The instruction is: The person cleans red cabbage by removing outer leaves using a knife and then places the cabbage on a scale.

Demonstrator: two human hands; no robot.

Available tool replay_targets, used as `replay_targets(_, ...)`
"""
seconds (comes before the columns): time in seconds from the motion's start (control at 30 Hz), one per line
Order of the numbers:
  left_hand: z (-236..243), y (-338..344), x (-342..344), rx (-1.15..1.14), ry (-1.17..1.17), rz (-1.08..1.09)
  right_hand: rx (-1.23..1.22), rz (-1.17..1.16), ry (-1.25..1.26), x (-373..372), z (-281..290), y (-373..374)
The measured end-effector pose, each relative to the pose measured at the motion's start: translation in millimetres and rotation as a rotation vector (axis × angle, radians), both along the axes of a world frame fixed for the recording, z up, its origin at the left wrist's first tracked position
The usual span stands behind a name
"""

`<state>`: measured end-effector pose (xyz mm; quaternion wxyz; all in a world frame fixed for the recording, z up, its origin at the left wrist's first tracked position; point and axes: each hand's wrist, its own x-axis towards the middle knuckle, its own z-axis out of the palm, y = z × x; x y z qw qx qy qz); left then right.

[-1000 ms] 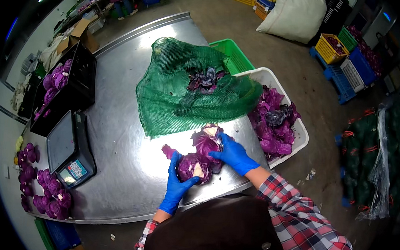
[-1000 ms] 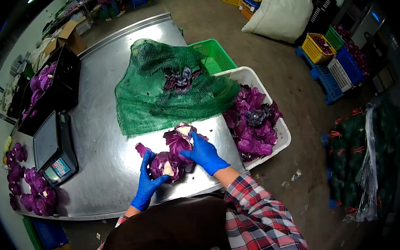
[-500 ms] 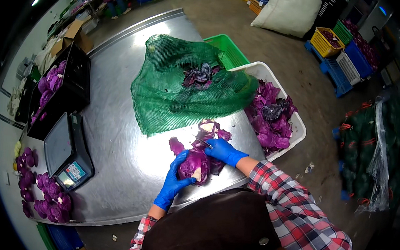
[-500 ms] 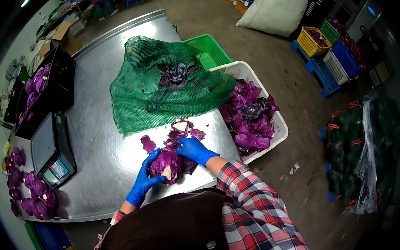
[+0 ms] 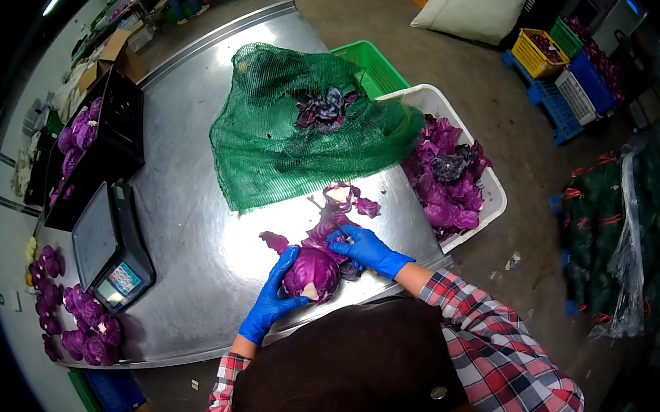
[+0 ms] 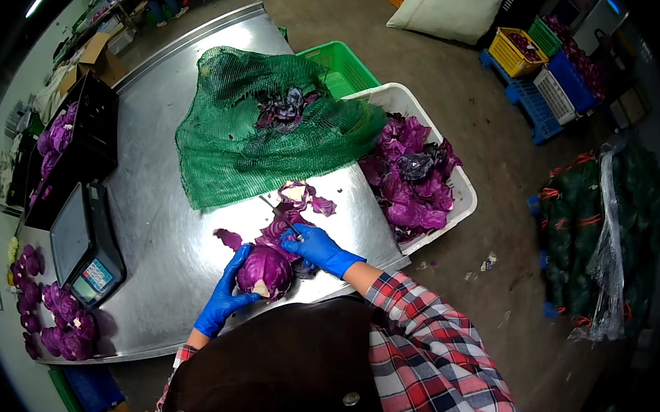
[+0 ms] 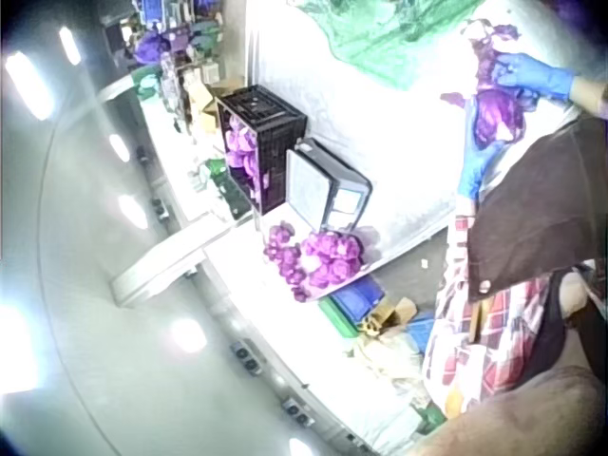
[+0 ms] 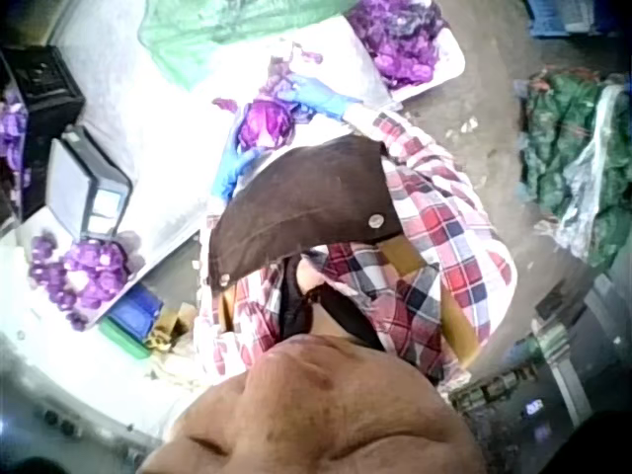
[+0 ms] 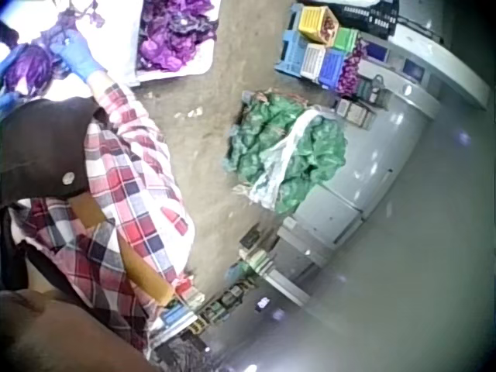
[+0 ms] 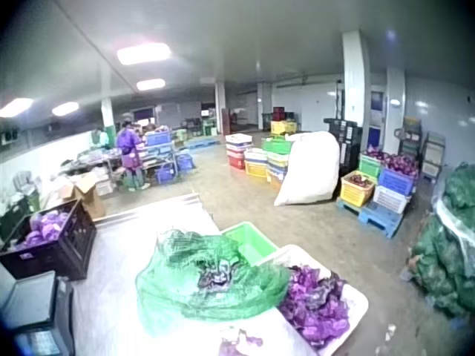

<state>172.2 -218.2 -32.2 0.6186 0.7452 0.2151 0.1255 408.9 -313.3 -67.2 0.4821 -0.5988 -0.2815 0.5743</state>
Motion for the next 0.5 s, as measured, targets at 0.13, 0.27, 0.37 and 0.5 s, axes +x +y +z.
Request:
replay_targets(0.13, 20, -7, -5, -0.182, 0.182, 0.102, 0.127, 0.101, -0.255, -21, 21, 6)
replay_targets(0.27, 4, -25, 4, 0.141, 0.176, 0.350, 0.189, -0.037, -0.397, -26, 4, 11)
replay_targets(0.37, -2, -25, -5, 0.110, 0.140, 0.366, 0.030, 0.114, -0.396, -5, 1, 10)
replay_targets(0.5, -9, -23, -14, -0.220, -0.011, 0.552, 0.215, 0.340, -0.650, -33, 26, 0)
